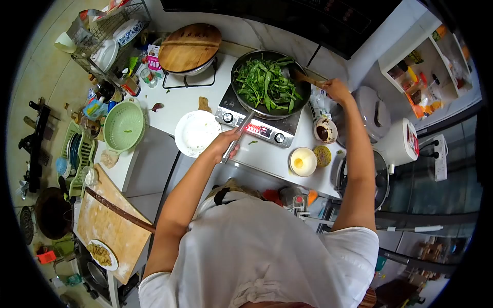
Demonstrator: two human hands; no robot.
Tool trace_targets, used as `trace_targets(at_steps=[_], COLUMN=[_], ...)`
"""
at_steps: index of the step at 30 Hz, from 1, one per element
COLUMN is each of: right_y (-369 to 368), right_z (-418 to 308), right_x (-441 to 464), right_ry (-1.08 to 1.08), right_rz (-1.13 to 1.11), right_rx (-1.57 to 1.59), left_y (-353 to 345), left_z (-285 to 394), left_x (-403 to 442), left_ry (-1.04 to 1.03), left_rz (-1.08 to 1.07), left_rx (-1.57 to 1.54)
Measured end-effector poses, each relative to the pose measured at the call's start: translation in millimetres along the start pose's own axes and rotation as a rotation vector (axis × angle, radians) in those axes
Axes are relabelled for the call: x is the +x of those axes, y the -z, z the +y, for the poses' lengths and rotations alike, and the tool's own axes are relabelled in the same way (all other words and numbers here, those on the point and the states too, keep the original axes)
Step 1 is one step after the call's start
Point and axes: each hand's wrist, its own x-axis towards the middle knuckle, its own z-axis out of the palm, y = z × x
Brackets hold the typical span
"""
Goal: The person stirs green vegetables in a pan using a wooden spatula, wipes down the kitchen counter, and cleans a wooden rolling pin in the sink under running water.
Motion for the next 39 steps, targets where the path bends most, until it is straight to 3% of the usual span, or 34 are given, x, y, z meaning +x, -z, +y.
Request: trace_targets(at_steps=[5,9,13,17,20,23,29,39], right_y=[-65.3,-91.2,-86.9,-67.2,-59.1,-25.2,-19.1,-18.0], right_z=[20.8,5.9,-1.2,-1.7,-5.3,-49.9,-81.1,-121.3], right_x=[56.0,67.6,77.6,83.6,69.8,15.7,-45.0,-115.6], right_ry=[-0.319,-0.233,-0.12,0.18,0.51,0.502,0.548,0.541], right_rz=[-0.187,-0.243,-0.345,-0.242,-0.004,0.042,0.087,-0.029], right_rx=[0.634,0.837,0.804,0.47,0.215,-0.129,-0.524,-0.699], left_y=[-3.6,-5.3,-3.8,-2.7,-1.5,0.2,0.3,-1.3], left_z=[4.4,4.6,3.4,2.7,1.0,0.7,-0.4,1.3], left_x=[-5.4,-6.1,-6.2,-6.1,-4.2,-2.7,-1.0,-2.8], left_ry=[0.006,0.009,-0.014,-0.009,-0.004,0.002,-0.002,0.0], left_rz=[0.026,0.027,0.011,0.022,0.016,0.004,0.0,0.016], left_rx=[-0.025,-0.007,-0.023,-0.02,-0.014,-0.006,-0.018,-0.017])
